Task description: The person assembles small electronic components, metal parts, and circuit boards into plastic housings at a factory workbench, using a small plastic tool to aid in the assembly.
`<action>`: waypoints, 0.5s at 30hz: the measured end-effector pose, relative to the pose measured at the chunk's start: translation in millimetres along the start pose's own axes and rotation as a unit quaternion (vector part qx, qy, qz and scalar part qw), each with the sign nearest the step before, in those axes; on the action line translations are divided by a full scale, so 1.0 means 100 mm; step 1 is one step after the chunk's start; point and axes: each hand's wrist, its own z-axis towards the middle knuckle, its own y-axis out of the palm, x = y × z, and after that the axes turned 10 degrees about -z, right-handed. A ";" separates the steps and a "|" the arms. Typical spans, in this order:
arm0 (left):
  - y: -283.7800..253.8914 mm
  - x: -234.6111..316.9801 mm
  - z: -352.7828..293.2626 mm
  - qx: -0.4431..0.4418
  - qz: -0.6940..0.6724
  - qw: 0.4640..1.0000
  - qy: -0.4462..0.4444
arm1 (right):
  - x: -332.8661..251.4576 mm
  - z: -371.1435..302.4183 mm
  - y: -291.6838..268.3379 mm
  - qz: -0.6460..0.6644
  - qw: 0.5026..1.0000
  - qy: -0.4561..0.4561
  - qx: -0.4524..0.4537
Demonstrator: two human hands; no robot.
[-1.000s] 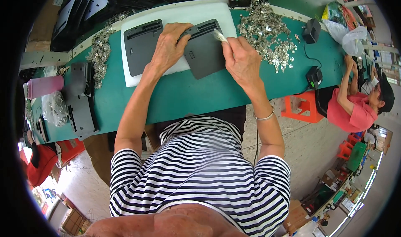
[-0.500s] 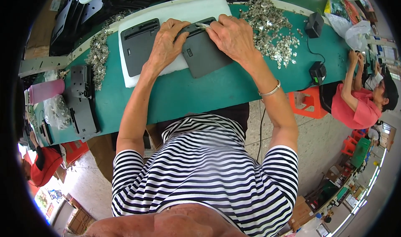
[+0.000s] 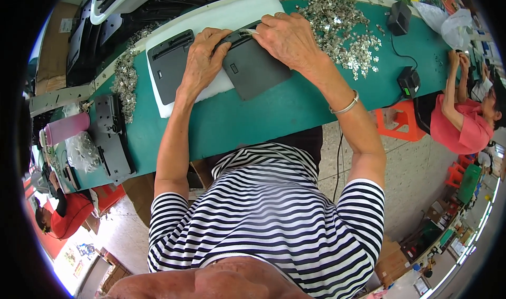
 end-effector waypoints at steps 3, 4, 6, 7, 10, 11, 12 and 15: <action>0.00 0.02 0.00 -0.002 -0.006 1.000 -0.006 | 0.03 -0.01 0.02 -0.001 1.000 -0.010 0.001; 0.00 0.03 0.00 -0.003 -0.013 1.000 -0.013 | 0.03 -0.01 0.02 0.001 1.000 -0.008 0.001; -0.01 0.04 0.00 -0.001 -0.003 1.000 -0.002 | 0.04 0.00 0.02 -0.009 1.000 -0.027 0.008; -0.01 0.04 0.01 0.003 0.006 1.000 0.010 | 0.04 0.00 0.02 -0.008 1.000 -0.024 0.008; 0.00 0.02 0.00 0.012 0.009 1.000 0.022 | 0.04 0.01 0.04 -0.037 0.999 -0.038 -0.002; 0.00 0.01 0.01 0.011 0.009 1.000 0.021 | 0.05 0.02 0.05 -0.043 0.997 -0.059 0.007; 0.00 0.01 0.01 0.011 0.008 1.000 0.018 | 0.06 0.03 0.05 -0.048 0.996 -0.080 0.014; 0.02 0.03 0.01 0.013 -0.001 1.000 0.006 | 0.06 0.09 0.01 -0.100 0.986 -0.129 -0.015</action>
